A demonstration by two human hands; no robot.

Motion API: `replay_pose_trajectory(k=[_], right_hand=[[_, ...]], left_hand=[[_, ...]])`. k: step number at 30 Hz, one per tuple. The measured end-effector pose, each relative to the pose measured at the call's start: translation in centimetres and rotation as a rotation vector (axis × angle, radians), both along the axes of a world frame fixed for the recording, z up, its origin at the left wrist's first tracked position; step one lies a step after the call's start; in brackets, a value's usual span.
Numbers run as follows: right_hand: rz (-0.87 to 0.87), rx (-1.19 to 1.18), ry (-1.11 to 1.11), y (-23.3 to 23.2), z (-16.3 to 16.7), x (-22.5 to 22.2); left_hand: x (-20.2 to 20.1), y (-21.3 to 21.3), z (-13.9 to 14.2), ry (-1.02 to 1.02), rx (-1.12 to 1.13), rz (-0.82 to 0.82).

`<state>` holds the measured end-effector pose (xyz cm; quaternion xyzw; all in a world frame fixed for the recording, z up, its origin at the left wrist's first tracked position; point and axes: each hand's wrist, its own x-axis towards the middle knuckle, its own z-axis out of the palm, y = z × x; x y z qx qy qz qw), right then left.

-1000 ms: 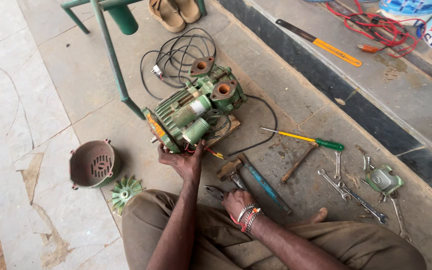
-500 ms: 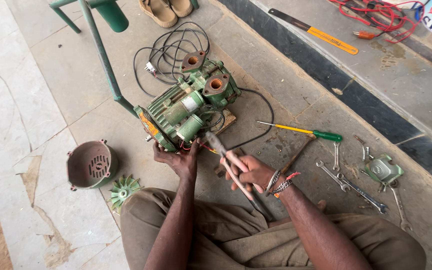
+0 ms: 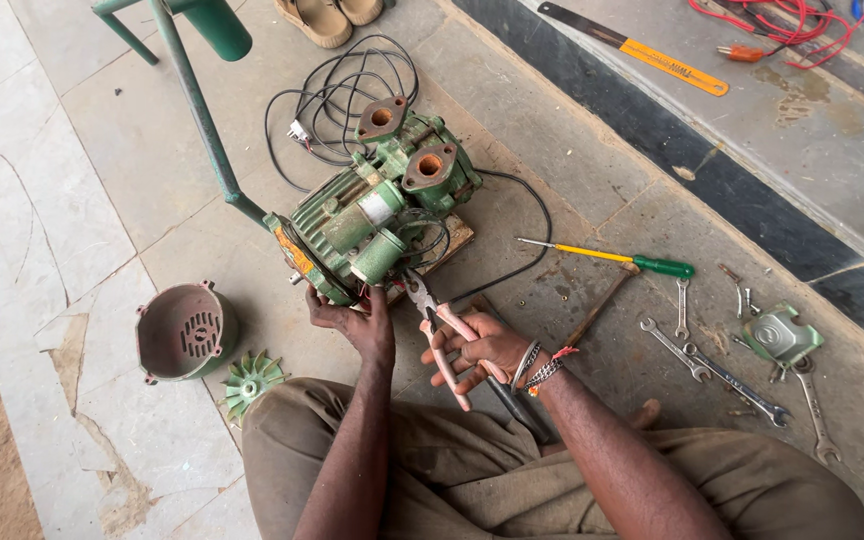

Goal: The person repairs a green electric motor by manipulating wires and using tools. They use pliers to adjust connections and a hammer to tap components, working on the motor while sitting on the floor.

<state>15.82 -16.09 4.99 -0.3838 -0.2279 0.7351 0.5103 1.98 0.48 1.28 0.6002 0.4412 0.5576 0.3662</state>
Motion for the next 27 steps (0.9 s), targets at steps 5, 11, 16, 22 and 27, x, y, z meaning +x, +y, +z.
replay_pose_trajectory(k=[5,11,16,22,27], right_hand=[[0.059,0.044,0.054,0.9,0.2,-0.1],[0.083,-0.052,-0.167,0.6,-1.2,1.6],[0.379,-0.23,-1.024,-2.1,-1.6,7.0],[0.392,-0.445,-1.712,-3.5,-1.2,8.1],[0.316,-0.541,-1.714,-2.1,-0.7,6.9]], left_hand=[[0.1,-0.1,-0.2,0.083,0.041,0.038],[-0.3,0.3,-1.3,0.092,0.048,0.003],[-0.4,0.3,-1.8,0.101,-0.016,0.032],[-0.5,0.1,-2.2,0.143,-0.003,0.065],[-2.1,-1.2,-3.3,0.076,-0.095,0.049]])
